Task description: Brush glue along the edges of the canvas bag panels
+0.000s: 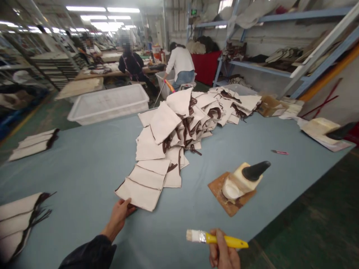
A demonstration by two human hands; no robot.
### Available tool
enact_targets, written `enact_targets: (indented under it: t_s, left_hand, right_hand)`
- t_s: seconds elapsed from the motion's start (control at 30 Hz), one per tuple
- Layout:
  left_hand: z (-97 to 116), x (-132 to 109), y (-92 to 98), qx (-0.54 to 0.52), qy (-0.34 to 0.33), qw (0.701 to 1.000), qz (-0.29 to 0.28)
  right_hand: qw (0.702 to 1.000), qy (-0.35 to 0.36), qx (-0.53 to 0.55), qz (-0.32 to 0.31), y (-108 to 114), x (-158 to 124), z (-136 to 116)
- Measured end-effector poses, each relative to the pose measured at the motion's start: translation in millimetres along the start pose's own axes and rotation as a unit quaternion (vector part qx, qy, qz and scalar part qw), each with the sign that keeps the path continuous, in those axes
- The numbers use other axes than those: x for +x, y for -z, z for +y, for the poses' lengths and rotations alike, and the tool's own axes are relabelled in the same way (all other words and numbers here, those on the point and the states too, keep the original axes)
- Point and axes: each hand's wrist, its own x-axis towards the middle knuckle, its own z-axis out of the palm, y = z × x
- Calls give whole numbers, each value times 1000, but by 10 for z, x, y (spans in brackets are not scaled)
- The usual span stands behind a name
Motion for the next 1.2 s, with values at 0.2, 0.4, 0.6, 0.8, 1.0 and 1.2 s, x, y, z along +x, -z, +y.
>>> enact_targets:
  t_s: [0.2,0.4,0.6,0.8,1.0,1.2]
  left_hand:
    - [-849,-947,769,-5,42,998,38]
    - [-1254,-1520,1408,61,83,984,144]
    - [-954,-1270,1681,153,-56,965,208]
    - [-440,-459,1250,210,-143,961,105]
    - [-272,-188,1051,265,-134,954,44]
    - [-218,-404,980,228,-144,963,-19]
  right_hand:
    - [995,-8,-26,-94,-329,-67,-105]
    - [986,-2,-61,-154,-494,-123,-133]
    - [981,-1,-89,-173,-607,-198,-88]
    - [979,-7,-87,-183,-538,-279,2]
    - [989,-22,-44,-136,-389,-295,129]
    - [990,-19,-47,-129,-387,-365,151]
